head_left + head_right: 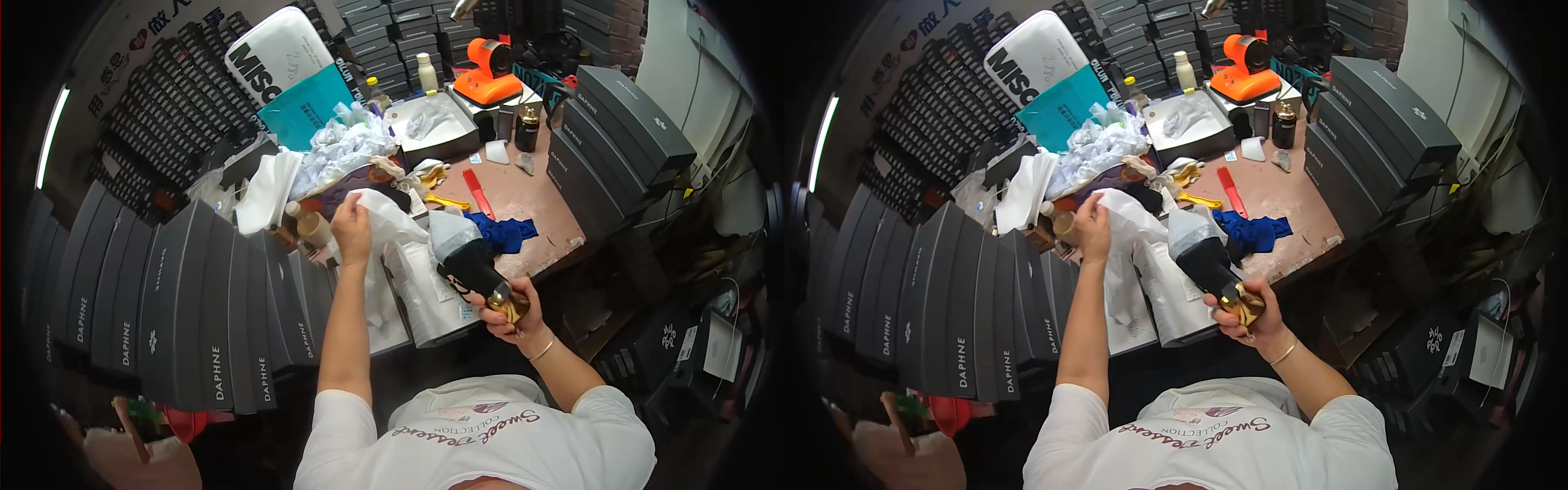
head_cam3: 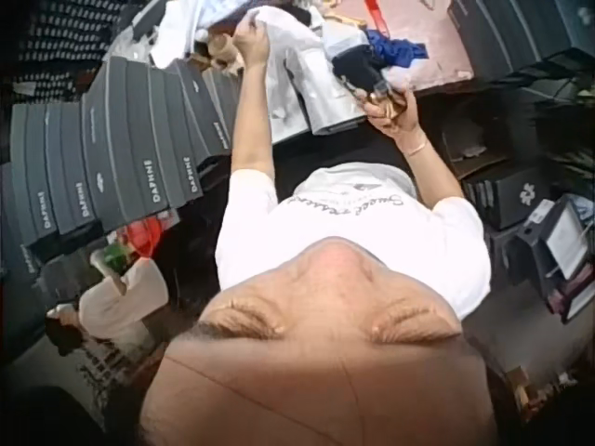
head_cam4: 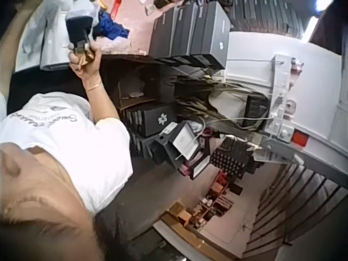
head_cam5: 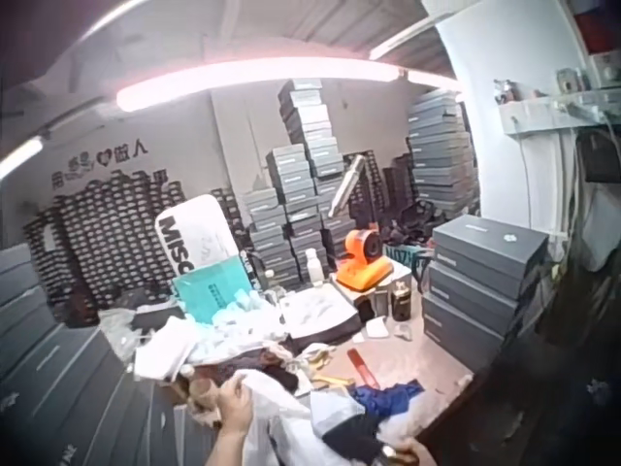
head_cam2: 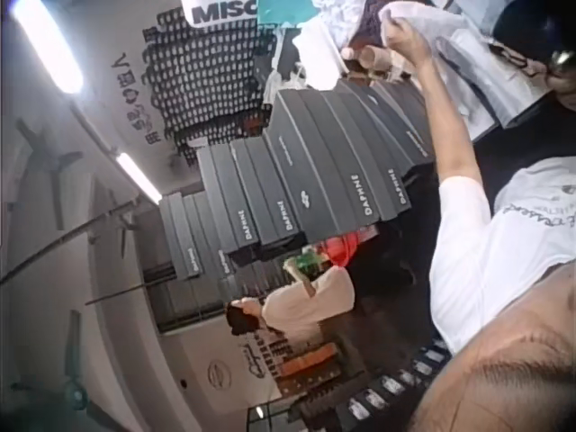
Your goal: Packing shoes into boxes with protective paper and plastic bags.
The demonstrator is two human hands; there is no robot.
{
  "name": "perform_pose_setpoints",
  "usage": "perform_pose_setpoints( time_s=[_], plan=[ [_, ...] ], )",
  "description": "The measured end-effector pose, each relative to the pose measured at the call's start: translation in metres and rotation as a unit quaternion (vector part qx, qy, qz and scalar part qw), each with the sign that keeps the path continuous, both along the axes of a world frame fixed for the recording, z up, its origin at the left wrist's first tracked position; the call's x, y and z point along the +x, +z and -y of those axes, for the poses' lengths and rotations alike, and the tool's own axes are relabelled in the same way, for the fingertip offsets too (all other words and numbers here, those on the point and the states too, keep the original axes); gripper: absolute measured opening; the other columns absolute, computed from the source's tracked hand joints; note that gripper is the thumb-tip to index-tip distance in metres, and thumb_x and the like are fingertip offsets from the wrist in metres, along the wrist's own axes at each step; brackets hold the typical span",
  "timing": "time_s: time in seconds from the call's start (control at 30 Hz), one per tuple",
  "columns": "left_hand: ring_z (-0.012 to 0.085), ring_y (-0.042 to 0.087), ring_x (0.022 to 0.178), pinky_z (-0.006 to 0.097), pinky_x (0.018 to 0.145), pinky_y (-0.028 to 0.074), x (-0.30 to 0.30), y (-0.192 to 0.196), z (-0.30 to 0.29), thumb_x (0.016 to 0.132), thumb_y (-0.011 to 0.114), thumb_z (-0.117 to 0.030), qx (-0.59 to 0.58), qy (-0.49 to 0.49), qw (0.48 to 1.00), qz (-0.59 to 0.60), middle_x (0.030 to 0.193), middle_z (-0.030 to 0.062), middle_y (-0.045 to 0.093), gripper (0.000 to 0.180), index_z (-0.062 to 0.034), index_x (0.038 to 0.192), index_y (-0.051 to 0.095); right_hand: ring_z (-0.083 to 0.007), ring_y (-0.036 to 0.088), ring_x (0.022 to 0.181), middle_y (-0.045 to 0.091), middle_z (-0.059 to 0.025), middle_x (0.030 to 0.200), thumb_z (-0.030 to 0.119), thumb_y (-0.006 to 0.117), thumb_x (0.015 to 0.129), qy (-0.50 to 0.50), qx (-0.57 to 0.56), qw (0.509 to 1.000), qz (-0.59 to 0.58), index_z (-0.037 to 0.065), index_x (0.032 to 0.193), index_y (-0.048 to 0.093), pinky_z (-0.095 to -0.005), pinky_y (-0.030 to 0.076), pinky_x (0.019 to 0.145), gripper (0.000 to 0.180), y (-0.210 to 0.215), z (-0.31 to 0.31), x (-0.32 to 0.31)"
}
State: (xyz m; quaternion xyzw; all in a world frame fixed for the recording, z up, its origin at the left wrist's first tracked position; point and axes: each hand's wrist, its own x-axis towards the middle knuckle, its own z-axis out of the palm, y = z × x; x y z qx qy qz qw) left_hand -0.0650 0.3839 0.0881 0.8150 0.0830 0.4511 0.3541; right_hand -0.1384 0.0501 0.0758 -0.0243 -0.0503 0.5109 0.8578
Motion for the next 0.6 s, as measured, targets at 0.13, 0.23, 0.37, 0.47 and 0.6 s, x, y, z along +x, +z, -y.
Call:
perform_pose_setpoints(
  time_s=[0.13, 0.23, 0.37, 0.47, 0.6],
  plan=[
    [0.0171, 0.059, 0.066, 0.03, 0.063, 0.046, -0.036, 0.012, 0.049, 0.078, 0.063, -0.006, -0.097, -0.033, 0.992, -0.073, 0.075, 0.009, 0.064, 0.02, -0.0016, 0.098, 0.068, -0.0182, 0.06, 0.056, 0.059, -0.0155, 0.094, 0.033, 0.05, 0.087, 0.091, -0.151, 0.969, 0.17, 0.009, 0.124, 0.042, -0.0252, 0.042, 0.039, 0.045, 0.038, 0.016, -0.011],
    [0.0049, 0.049, 0.062, 0.021, 0.055, 0.039, -0.081, 0.03, 0.084, 0.081, 0.067, -0.008, -0.252, -0.112, 0.959, -0.063, 0.07, -0.0027, 0.059, 0.016, -0.0012, 0.096, 0.068, -0.0189, 0.061, 0.061, 0.06, -0.0139, 0.094, 0.032, 0.05, 0.089, 0.068, -0.199, 0.96, 0.183, 0.01, 0.122, 0.043, -0.0262, 0.043, 0.04, 0.04, 0.041, -0.015, -0.009],
    [0.0081, 0.046, 0.055, 0.023, 0.052, 0.037, -0.127, 0.008, 0.093, 0.084, 0.068, -0.01, -0.064, -0.064, 0.996, -0.003, 0.066, 0.0019, 0.059, 0.025, -0.0028, 0.109, 0.066, -0.0178, 0.058, 0.059, 0.059, -0.0107, 0.079, 0.037, 0.05, 0.09, -0.057, -0.341, 0.928, 0.136, 0.009, 0.104, 0.05, -0.0267, 0.044, 0.045, 0.031, 0.005, -0.064, 0.011],
    [0.0212, 0.057, 0.062, 0.032, 0.059, 0.046, -0.154, 0.006, 0.053, 0.084, 0.067, -0.013, -0.016, -0.023, 0.985, -0.167, 0.079, 0.0111, 0.061, 0.047, -0.0109, 0.129, 0.055, -0.0184, 0.058, 0.063, 0.059, -0.0095, 0.085, 0.034, 0.052, 0.09, 0.014, -0.332, 0.93, 0.155, 0.01, 0.113, 0.047, -0.0267, 0.044, 0.046, 0.034, -0.005, -0.052, 0.002],
    [0.0293, 0.062, 0.082, 0.037, 0.072, 0.05, -0.165, -0.002, 0.055, 0.079, 0.063, -0.003, 0.132, -0.058, 0.951, -0.272, 0.097, 0.0151, 0.057, 0.048, -0.0079, 0.126, 0.056, -0.0176, 0.058, 0.064, 0.06, -0.0093, 0.092, 0.03, 0.05, 0.092, 0.128, -0.288, 0.926, 0.208, 0.013, 0.122, 0.04, -0.0247, 0.043, 0.043, 0.035, 0.0, -0.045, -0.007]
  ],
)
